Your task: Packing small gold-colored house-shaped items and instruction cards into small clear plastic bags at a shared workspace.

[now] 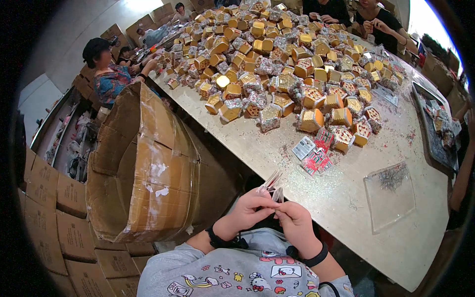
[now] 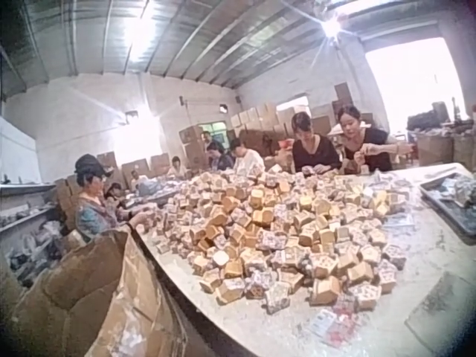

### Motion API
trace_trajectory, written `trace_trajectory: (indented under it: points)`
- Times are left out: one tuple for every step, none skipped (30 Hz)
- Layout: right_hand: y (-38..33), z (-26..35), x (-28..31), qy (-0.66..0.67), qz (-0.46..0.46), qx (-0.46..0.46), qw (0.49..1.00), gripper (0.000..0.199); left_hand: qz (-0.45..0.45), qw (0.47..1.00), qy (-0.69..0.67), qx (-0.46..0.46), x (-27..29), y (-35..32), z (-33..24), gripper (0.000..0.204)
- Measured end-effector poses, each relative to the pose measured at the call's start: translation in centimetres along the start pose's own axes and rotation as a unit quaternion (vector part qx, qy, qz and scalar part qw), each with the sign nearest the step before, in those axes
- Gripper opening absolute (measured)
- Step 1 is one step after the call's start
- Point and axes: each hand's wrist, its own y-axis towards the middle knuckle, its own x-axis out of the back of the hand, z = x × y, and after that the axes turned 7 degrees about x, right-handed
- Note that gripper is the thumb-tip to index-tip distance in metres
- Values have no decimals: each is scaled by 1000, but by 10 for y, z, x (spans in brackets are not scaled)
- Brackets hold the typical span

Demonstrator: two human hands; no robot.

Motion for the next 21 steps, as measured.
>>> trace_trajectory:
  points:
    - [0, 1, 1, 0, 0, -1, 1000, 9, 12, 1000, -12, 8, 2, 0, 0, 15]
    - [1, 2, 1, -12, 16, 0, 1000, 9, 12, 1000, -12, 8, 3, -1, 0, 15]
    - [2, 3, 1, -25, 32, 0, 999, 10, 16, 1000, -18, 13, 4, -1, 0, 12]
    - [2, 4, 1, -25, 32, 0, 999, 10, 20, 999, -24, 18, 5, -1, 0, 9]
    - [3, 5, 1, 1, 31, -25, 999, 10, 19, 999, -23, 17, 5, -1, 0, 9]
    - [3, 5, 1, 26, 30, -50, 998, 9, 2, 1000, -23, 15, 4, -2, 1, 8]
    - [4, 5, 1, 26, 31, -49, 998, 9, -15, 1000, -22, 12, 3, -2, 1, 7]
    - [4, 4, 2, 53, 36, -53, 997, 9, -17, 1000, -21, 10, 4, -2, 1, 7]
    - [4, 3, 2, 80, 41, -57, 994, 9, -13, 1000, -6, 2, 5, -2, 1, 8]
    - [5, 3, 3, 80, 42, -55, 994, 9, -9, 1000, 9, -6, 7, -2, 1, 8]
    - [5, 3, 3, 86, 45, -63, 993, 9, -9, 1000, 8, -8, 7, -1, 0, 8]
    - [5, 4, 4, 92, 47, -70, 992, 9, -11, 1000, 15, -4, 7, -1, -2, 7]
    - [5, 4, 4, 90, 47, -69, 992, 9, -13, 1000, 21, -1, 7, 0, -3, 6]
    - [6, 5, 4, 86, 48, -72, 993, 9, -14, 1000, 22, -3, 8, 0, -3, 6]
    - [7, 6, 5, 81, 49, -76, 993, 9, -15, 999, 26, -12, 8, 0, -1, 6]
    - [7, 7, 6, 80, 49, -73, 993, 9, -17, 999, 29, -21, 8, 0, -1, 6]
    - [8, 7, 6, 77, 53, -78, 993, 9, -17, 999, 29, -23, 7, 0, 0, 6]
    - [8, 8, 7, 74, 57, -83, 992, 9, -22, 999, 22, -18, 7, 0, 0, 6]
    - [9, 10, 7, 73, 57, -82, 992, 9, -27, 999, 14, -12, 7, 0, 0, 5]
    - [8, 13, 6, 91, 55, -102, 989, 9, -28, 999, 14, -13, 7, 0, 0, 5]
    - [7, 15, 6, 109, 53, -122, 985, 10, -22, 1000, 10, -8, 7, 0, -1, 5]
